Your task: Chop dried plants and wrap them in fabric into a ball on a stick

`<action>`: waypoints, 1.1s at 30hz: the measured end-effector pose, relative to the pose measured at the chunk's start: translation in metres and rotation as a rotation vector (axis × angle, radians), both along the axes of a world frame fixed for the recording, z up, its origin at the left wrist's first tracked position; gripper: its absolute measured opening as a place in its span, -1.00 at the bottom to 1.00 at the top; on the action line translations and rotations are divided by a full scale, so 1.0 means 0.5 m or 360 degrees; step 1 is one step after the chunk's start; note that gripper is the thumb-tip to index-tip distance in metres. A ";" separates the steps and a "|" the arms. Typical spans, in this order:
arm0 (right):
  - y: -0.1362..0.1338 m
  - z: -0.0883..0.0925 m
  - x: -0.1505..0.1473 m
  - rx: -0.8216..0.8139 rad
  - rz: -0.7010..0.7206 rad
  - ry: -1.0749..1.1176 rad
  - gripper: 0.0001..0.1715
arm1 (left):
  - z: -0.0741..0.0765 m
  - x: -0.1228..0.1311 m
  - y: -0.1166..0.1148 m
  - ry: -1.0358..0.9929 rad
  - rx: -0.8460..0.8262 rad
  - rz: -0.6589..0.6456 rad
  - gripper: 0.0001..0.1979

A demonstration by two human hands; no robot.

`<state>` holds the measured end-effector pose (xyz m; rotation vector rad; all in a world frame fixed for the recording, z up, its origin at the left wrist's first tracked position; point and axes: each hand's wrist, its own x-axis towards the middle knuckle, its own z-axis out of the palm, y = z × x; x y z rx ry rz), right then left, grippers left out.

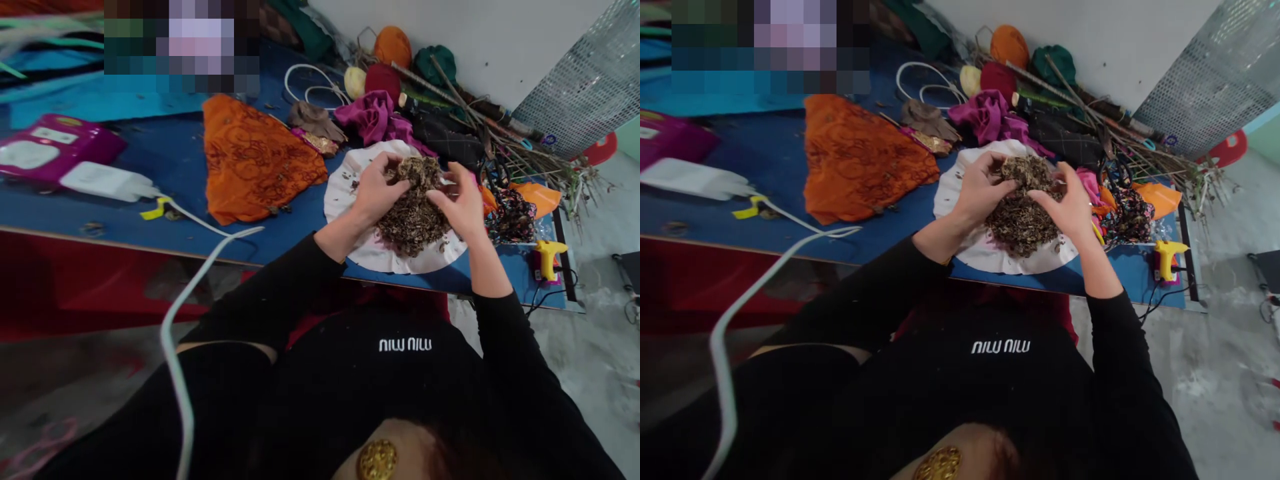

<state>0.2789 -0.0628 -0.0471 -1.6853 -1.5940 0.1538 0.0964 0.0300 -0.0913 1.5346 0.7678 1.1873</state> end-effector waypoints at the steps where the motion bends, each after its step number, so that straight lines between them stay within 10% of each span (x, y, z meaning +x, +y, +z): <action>1: 0.021 -0.011 -0.024 -0.0058 0.0057 0.0068 -0.16 | 0.001 -0.001 0.001 0.0008 0.0008 -0.0015 -0.62; 10: 0.046 -0.017 -0.045 -0.0153 0.0171 0.0231 -0.60 | 0.047 -0.031 -0.008 0.0405 0.0083 0.0021 -0.70; 24: 0.041 -0.039 -0.018 -0.0359 0.0344 0.1029 -0.31 | 0.026 -0.028 0.010 -0.0147 -0.0738 -0.0198 -0.80; 33: 0.035 -0.029 -0.039 -0.0249 0.0230 0.0541 -0.31 | 0.056 -0.033 -0.015 -0.0031 -0.0548 -0.0322 -0.58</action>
